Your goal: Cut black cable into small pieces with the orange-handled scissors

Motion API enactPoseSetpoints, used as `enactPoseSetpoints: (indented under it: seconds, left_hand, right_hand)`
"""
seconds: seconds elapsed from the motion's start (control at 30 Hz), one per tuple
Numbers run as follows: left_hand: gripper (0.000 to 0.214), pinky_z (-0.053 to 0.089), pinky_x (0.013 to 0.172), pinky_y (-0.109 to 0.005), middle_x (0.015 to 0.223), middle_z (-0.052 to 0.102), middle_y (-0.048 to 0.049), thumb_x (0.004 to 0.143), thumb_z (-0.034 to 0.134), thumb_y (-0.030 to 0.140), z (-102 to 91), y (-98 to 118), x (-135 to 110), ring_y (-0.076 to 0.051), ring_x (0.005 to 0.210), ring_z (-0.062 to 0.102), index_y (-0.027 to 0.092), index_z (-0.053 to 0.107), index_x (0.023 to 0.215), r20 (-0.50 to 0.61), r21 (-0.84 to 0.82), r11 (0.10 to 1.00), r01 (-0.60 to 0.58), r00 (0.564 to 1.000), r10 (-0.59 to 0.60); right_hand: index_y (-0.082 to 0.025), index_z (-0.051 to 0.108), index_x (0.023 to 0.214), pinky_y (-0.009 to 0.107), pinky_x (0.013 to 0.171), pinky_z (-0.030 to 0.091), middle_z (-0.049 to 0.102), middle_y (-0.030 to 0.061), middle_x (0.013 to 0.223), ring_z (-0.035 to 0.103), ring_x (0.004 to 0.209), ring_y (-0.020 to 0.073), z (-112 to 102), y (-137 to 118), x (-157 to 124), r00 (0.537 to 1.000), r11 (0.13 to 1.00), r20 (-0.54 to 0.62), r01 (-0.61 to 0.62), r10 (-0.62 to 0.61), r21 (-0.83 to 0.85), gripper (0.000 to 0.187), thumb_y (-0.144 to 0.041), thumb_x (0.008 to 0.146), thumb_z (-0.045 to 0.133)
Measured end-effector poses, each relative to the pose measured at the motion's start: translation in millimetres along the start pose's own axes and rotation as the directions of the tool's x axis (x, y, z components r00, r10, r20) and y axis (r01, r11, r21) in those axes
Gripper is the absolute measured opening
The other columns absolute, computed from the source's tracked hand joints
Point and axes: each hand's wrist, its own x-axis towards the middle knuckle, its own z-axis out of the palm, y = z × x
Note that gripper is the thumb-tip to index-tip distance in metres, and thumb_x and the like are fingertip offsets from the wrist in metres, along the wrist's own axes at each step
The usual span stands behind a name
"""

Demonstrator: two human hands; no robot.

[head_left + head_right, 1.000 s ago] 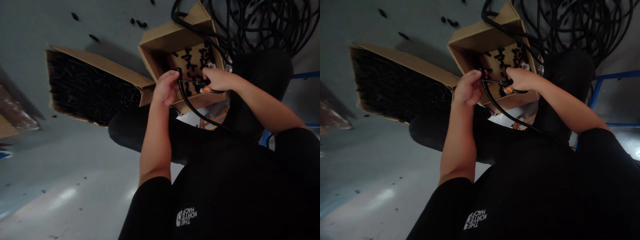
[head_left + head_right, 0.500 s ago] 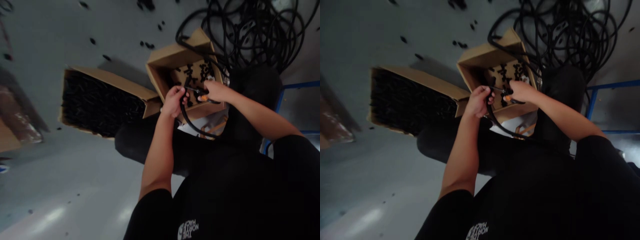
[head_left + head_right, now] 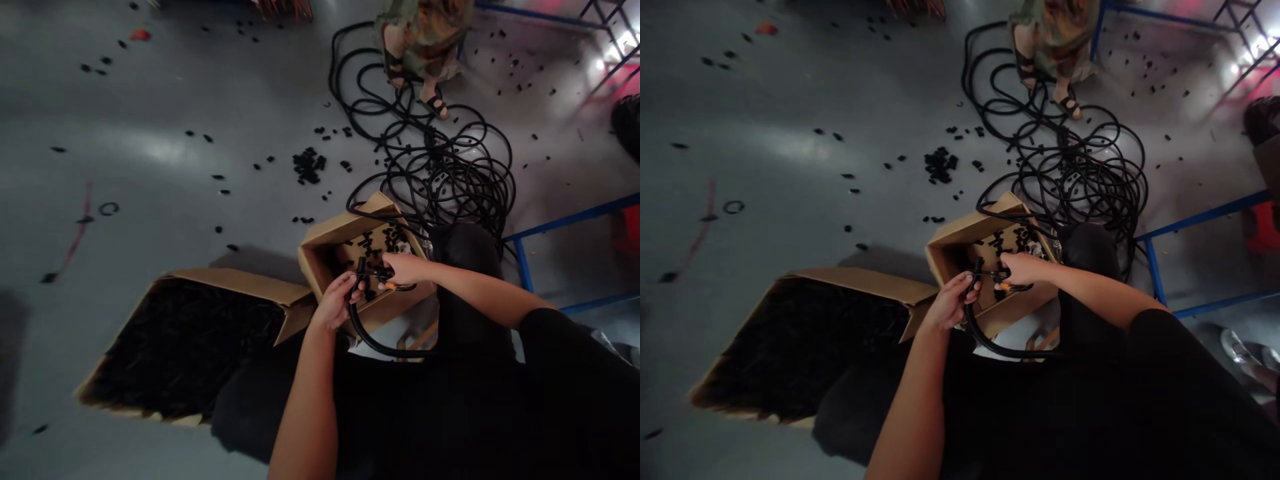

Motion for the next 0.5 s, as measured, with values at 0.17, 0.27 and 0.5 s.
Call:
enactPoseSetpoints:
  seconds: [0.17,0.27,0.5]
  left_hand:
    - [0.068,0.038,0.051,-0.014,0.077,0.072,-0.0010,0.062,0.122,0.040,6.5,-1,-4,-0.007,0.057,0.054,0.018,0.067,0.096,-0.004,0.027,0.999,0.029,1.000,-0.029]
    - [0.067,0.029,0.048,-0.012,0.073,0.067,0.0017,0.063,0.121,0.038,4.9,0,-3,-0.005,0.053,0.046,0.018,0.068,0.098,0.042,0.005,0.996,0.091,0.995,-0.092]
    - [0.073,0.029,0.048,-0.012,0.074,0.066,0.0015,0.060,0.124,0.051,-5.5,3,-4,-0.003,0.053,0.043,0.017,0.068,0.092,0.052,0.039,0.997,0.070,0.996,-0.072]
  right_hand:
    - [-0.018,0.068,0.130,0.028,0.086,0.051,0.086,0.0180,0.143,0.083,0.117,0.0269,12,3,1,0.997,0.998,-0.039,0.065,-0.066,-0.019,0.058,-0.046,0.099,0.108]
    - [-0.017,0.067,0.130,0.028,0.086,0.050,0.086,0.0197,0.141,0.082,0.117,0.0278,14,-1,-1,0.997,0.997,-0.008,0.076,-0.076,-0.023,0.062,-0.054,0.100,0.107]
    - [-0.025,0.060,0.099,0.028,0.076,0.038,0.077,-0.0007,0.096,0.068,0.089,0.0182,5,-4,-4,0.998,0.998,-0.020,0.064,-0.065,-0.022,0.052,-0.049,0.098,0.106]
